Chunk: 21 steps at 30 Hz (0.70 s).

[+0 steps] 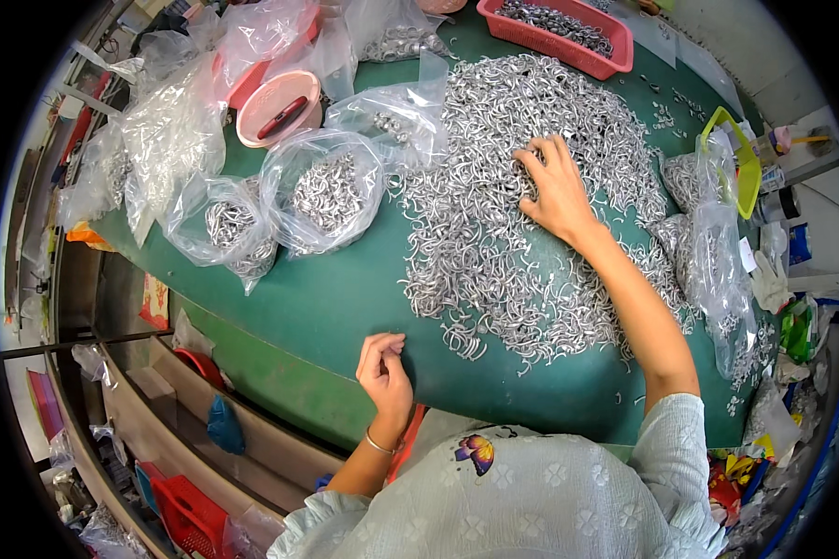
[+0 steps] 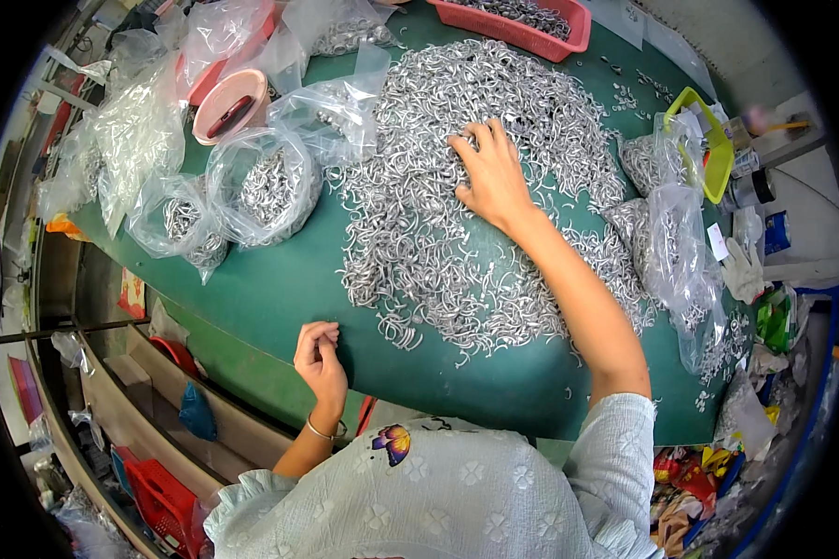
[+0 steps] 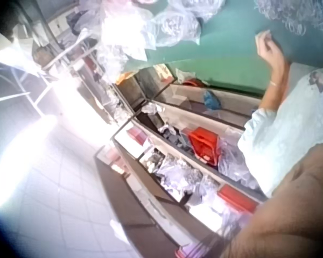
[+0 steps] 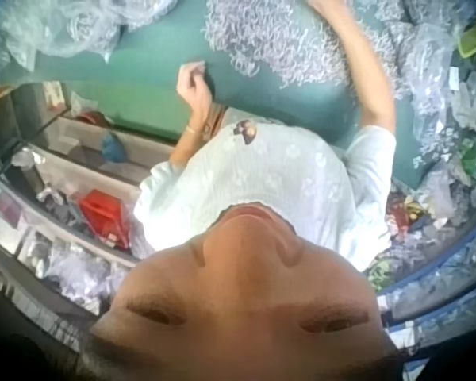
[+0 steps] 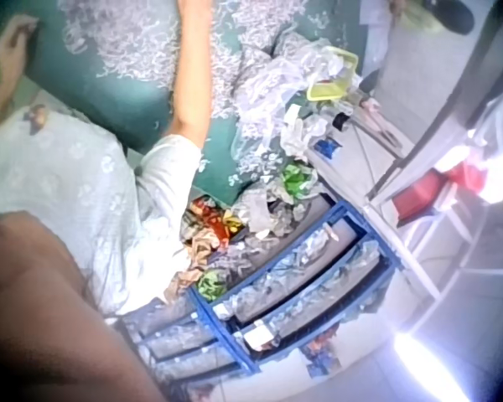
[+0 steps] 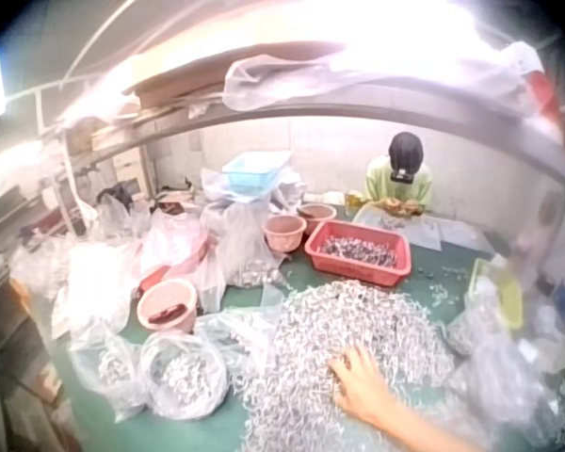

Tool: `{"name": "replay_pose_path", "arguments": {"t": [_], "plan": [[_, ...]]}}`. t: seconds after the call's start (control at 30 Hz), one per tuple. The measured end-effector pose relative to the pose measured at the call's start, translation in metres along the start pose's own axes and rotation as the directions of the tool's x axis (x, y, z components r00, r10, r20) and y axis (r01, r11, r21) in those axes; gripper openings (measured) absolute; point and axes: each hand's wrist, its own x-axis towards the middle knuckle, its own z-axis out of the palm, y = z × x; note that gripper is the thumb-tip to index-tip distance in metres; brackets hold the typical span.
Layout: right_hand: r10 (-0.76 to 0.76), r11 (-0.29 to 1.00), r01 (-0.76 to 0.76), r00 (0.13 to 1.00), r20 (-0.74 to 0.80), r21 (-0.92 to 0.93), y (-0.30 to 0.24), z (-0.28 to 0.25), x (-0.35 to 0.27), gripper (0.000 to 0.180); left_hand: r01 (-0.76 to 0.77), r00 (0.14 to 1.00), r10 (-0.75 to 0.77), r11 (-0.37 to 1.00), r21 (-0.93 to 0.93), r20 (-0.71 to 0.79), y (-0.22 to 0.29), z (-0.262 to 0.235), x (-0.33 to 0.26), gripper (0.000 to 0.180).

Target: The person sorts small silver metal parts on a green table by hand, gathering them into piles and placing them into plastic bags.

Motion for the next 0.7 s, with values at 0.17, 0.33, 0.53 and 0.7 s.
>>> {"name": "replay_pose_path", "arguments": {"t": [0.17, 0.33, 0.53, 0.7], "plan": [[0.030, 0.999, -0.030, 1.000, 0.000, 0.039, 0.006, 0.002, 0.014, 0.069, -0.011, 1.000, 0.011, 1.000, -0.003, 0.013, 0.003, 0.000, 0.000, 0.017], [0.038, 0.999, -0.038, 0.999, -0.010, 0.023, 0.004, 0.009, 0.007, 0.064, -0.004, 1.000, 0.004, 1.000, -0.008, 0.004, 0.000, 0.000, 0.001, 0.023], [0.034, 0.999, -0.034, 0.999, 0.011, 0.035, -0.001, -0.002, -0.014, 0.057, -0.018, 1.000, 0.018, 0.999, -0.029, -0.014, -0.001, 0.000, 0.001, 0.023], [0.091, 0.995, -0.093, 0.994, 0.064, 0.027, 0.003, -0.006, -0.028, 0.060, -0.014, 1.000, 0.014, 1.000, -0.015, 0.005, 0.000, 0.000, 0.000, 0.022]]}}
